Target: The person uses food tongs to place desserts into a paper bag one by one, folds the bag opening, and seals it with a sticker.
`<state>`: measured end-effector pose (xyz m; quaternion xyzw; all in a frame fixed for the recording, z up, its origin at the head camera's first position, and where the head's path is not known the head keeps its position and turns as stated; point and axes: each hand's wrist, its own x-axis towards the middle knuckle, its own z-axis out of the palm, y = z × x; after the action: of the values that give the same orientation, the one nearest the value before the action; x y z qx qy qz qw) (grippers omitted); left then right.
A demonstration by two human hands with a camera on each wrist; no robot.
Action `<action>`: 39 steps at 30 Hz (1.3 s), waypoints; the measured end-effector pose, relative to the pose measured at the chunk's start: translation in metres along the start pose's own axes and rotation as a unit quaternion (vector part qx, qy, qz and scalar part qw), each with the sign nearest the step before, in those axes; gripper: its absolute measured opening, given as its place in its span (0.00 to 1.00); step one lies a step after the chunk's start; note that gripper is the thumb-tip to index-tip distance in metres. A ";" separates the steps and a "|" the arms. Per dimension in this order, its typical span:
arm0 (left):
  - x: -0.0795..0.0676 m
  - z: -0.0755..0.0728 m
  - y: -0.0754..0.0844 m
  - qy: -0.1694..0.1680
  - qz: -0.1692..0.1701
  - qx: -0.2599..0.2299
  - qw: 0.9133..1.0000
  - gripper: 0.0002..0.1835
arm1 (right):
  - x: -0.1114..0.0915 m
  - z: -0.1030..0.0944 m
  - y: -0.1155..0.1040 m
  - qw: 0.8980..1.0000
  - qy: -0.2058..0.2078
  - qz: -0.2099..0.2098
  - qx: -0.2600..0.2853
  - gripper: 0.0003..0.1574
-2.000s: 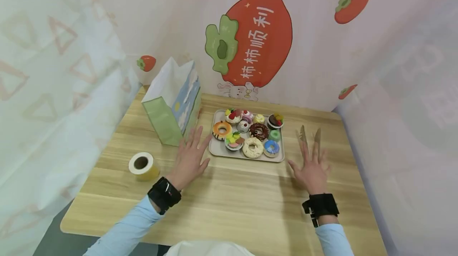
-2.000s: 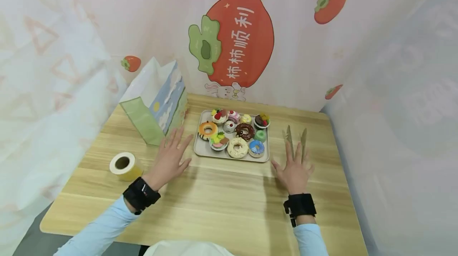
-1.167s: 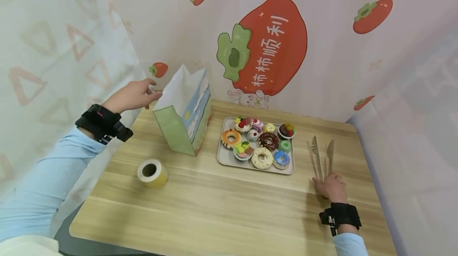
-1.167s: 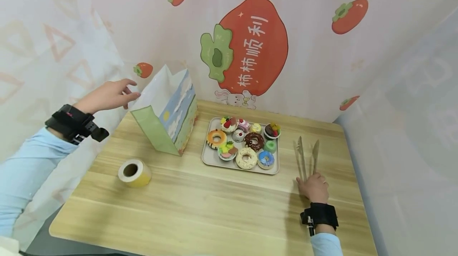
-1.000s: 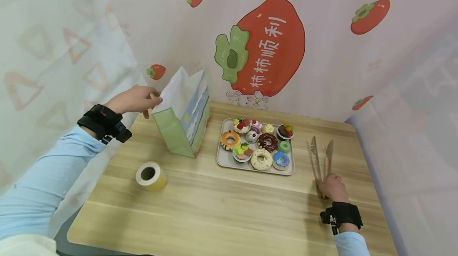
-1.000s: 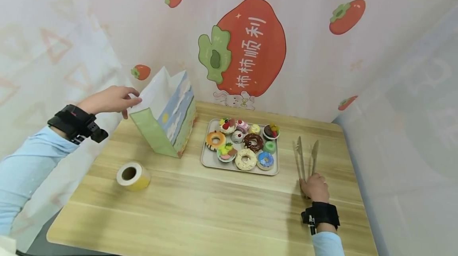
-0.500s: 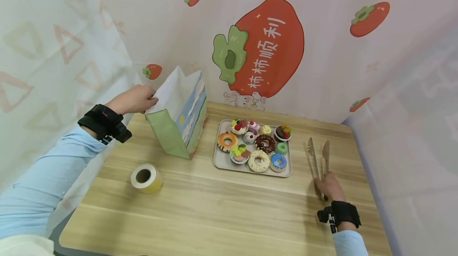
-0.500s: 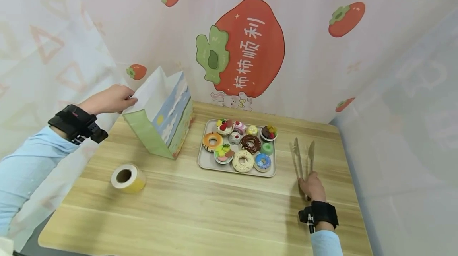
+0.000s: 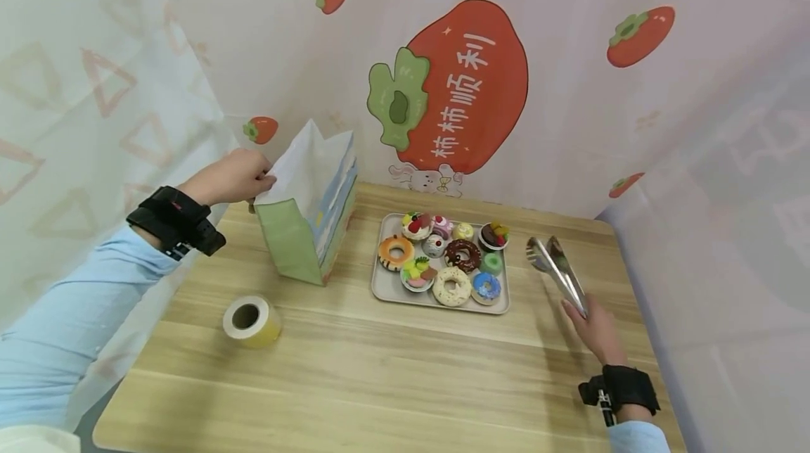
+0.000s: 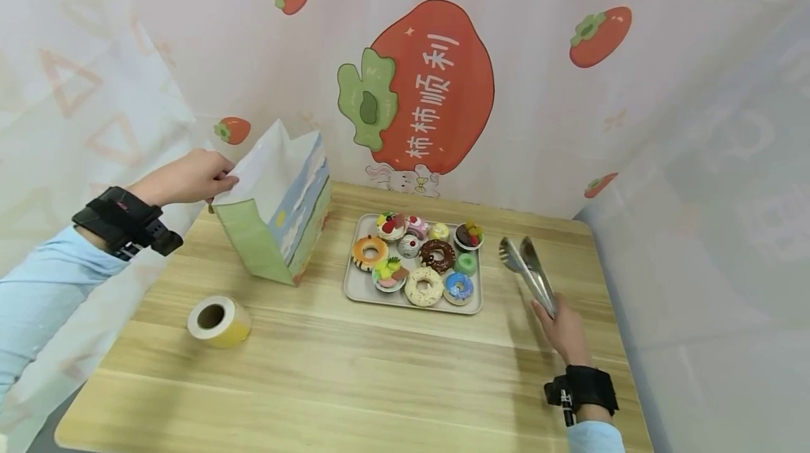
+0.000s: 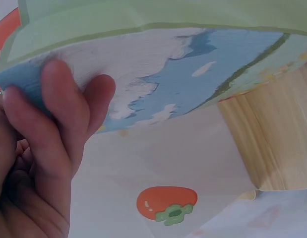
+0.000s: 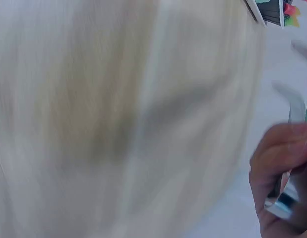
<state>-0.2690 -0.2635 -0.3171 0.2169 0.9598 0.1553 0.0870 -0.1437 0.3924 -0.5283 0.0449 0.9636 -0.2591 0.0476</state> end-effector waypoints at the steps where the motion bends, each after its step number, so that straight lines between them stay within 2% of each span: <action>1: 0.000 -0.001 0.001 -0.001 0.000 0.000 1.000 0.19 | 0.000 -0.003 -0.002 1.000 0.006 -0.025 -0.013 0.32; 4: -0.001 -0.002 0.003 -0.001 0.003 0.002 1.000 0.19 | 0.004 -0.011 -0.010 0.995 0.006 -0.088 -0.048 0.29; 7: 0.001 -0.002 0.006 -0.001 0.011 0.001 1.000 0.19 | 0.011 -0.015 -0.017 0.991 -0.012 -0.112 -0.071 0.33; 10: 0.002 0.000 0.009 -0.003 0.019 -0.004 1.000 0.18 | 0.021 -0.017 -0.023 0.989 -0.039 -0.115 -0.083 0.39; 13: 0.003 0.002 0.009 -0.006 0.020 -0.006 1.000 0.18 | 0.032 -0.019 -0.030 0.986 -0.058 -0.124 -0.097 0.41; 23: 0.004 0.004 0.006 -0.005 0.024 -0.005 1.000 0.19 | 0.062 -0.028 -0.043 0.978 -0.098 -0.157 -0.096 0.34; 28: 0.006 0.004 0.004 -0.007 0.024 -0.004 1.000 0.17 | 0.076 -0.036 -0.047 0.974 -0.138 -0.160 -0.086 0.31; 33: 0.008 0.005 0.001 -0.010 0.020 0.001 1.000 0.16 | 0.093 -0.047 -0.053 0.967 -0.183 -0.153 -0.087 0.36; 39: 0.012 0.005 0.001 -0.017 0.022 0.000 1.000 0.16 | 0.109 -0.051 -0.060 0.961 -0.192 -0.157 -0.123 0.38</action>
<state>-0.2777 -0.2561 -0.3230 0.2404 0.9533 0.1535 0.0994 -0.2619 0.3729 -0.4670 -0.1640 0.9558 -0.1460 0.1954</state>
